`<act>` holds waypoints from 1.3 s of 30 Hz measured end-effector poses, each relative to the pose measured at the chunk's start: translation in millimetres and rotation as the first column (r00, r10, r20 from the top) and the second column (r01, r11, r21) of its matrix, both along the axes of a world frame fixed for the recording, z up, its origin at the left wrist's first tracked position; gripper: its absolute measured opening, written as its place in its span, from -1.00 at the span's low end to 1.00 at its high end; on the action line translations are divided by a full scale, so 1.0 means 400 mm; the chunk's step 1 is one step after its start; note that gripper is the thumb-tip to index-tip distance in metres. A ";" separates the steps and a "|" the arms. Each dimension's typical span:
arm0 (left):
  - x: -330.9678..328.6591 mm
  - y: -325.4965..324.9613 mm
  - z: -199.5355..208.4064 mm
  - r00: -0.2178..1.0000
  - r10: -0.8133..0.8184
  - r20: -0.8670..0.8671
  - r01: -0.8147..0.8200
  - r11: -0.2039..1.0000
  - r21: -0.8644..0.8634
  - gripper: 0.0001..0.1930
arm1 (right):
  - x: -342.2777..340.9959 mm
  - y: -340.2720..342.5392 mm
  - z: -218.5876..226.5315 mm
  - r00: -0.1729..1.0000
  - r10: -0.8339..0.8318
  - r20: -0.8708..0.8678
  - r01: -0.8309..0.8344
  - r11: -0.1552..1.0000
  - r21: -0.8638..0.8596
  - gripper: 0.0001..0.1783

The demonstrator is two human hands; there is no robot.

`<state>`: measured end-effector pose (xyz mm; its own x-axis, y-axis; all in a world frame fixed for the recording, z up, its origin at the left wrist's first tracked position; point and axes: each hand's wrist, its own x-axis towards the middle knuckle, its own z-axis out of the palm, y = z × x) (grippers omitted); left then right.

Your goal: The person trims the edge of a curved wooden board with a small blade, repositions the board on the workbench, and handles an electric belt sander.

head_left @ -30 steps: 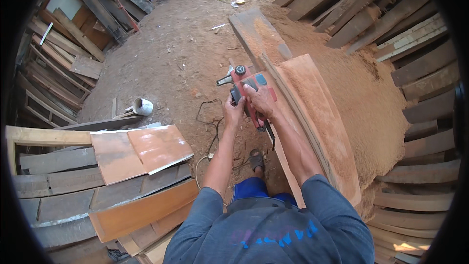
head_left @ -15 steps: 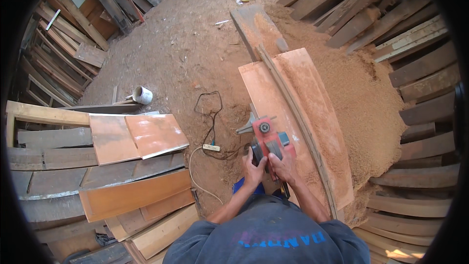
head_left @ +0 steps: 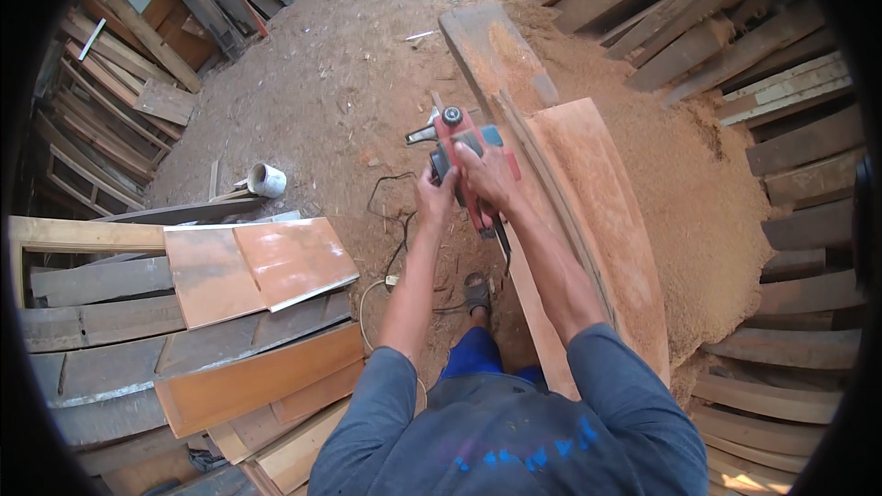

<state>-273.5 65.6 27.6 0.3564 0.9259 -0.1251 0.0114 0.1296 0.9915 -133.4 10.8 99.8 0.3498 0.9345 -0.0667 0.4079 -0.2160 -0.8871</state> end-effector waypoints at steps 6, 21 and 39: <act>-0.033 -0.050 -0.003 0.997 -0.017 -0.074 0.016 1.000 -0.013 -0.61 | -0.043 -0.048 0.031 0.971 -0.113 -0.210 0.114 0.993 -0.010 -0.46; -0.229 -0.750 0.015 0.893 -0.071 -0.443 0.067 0.997 -0.024 -0.20 | -0.221 -0.748 0.003 0.946 -0.202 -0.254 0.133 0.956 -0.263 -0.40; -0.037 -0.051 -0.031 0.982 0.013 -0.188 -0.017 1.000 -0.017 -0.67 | -0.051 -0.061 0.036 0.972 -0.071 -0.223 0.076 0.997 0.014 -0.32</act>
